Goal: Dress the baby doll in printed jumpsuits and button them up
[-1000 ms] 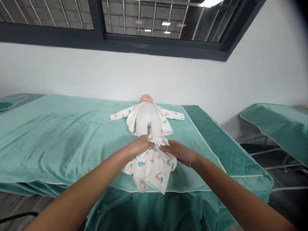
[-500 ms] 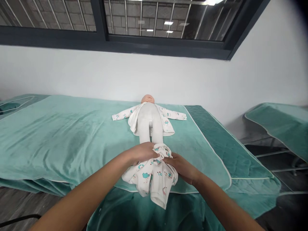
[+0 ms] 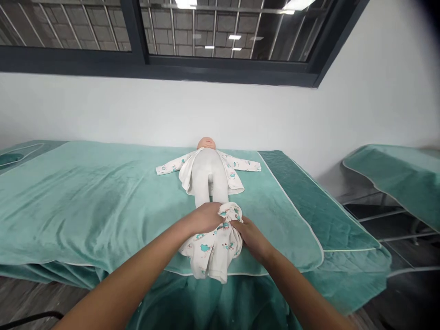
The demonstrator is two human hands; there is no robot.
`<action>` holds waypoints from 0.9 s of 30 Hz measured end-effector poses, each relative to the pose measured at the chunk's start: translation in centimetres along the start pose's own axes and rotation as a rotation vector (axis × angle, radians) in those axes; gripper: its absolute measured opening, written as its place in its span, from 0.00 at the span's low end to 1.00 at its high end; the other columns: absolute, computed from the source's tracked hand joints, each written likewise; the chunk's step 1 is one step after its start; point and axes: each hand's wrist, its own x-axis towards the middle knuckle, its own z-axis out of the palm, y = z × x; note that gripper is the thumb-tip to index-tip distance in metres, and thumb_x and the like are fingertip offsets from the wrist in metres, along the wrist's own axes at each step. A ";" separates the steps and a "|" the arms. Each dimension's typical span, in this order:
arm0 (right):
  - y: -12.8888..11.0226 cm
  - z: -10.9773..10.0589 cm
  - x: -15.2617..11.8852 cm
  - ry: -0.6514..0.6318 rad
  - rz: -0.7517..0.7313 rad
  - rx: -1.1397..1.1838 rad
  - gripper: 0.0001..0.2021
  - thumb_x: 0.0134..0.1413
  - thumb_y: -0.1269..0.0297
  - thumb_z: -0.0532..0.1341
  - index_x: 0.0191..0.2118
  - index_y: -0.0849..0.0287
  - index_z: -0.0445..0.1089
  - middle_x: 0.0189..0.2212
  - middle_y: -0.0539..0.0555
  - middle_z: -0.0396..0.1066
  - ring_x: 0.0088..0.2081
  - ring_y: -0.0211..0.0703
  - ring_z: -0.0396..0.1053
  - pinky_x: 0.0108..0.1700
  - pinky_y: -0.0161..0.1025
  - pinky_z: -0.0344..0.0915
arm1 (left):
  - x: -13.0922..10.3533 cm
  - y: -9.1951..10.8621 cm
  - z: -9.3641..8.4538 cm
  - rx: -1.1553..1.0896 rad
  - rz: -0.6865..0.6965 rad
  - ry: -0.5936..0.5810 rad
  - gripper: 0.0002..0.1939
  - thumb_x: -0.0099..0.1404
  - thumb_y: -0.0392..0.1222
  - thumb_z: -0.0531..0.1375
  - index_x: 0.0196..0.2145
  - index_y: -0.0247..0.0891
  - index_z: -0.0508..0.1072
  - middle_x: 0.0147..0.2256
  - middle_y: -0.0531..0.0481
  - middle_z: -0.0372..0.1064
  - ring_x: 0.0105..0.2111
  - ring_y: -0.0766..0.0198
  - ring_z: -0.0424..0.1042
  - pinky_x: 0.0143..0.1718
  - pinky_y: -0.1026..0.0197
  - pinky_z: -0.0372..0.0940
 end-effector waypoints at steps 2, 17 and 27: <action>-0.1 0.1 0.1 -0.020 0.011 0.086 0.22 0.49 0.54 0.64 0.48 0.60 0.73 0.38 0.57 0.78 0.41 0.55 0.75 0.41 0.45 0.68 | 0.1 -0.3 0.0 -0.094 0.020 0.000 0.13 0.60 0.39 0.56 0.40 0.38 0.78 0.43 0.47 0.77 0.42 0.53 0.73 0.40 0.60 0.64; -1.7 0.7 5.0 0.331 -0.320 0.083 0.16 0.50 0.55 0.63 0.42 0.57 0.71 0.43 0.56 0.75 0.42 0.50 0.71 0.46 0.45 0.67 | 2.6 -3.6 -1.6 -0.942 -0.001 0.055 0.29 0.50 0.47 0.72 0.48 0.38 0.72 0.39 0.46 0.76 0.37 0.58 0.75 0.41 0.58 0.68; -3.3 -1.0 12.7 0.337 -0.600 -0.221 0.17 0.53 0.58 0.57 0.46 0.59 0.72 0.50 0.57 0.74 0.53 0.53 0.68 0.57 0.48 0.61 | 7.5 -4.6 -3.4 -0.510 0.192 0.567 0.12 0.58 0.43 0.64 0.39 0.37 0.72 0.38 0.51 0.71 0.40 0.61 0.69 0.43 0.62 0.61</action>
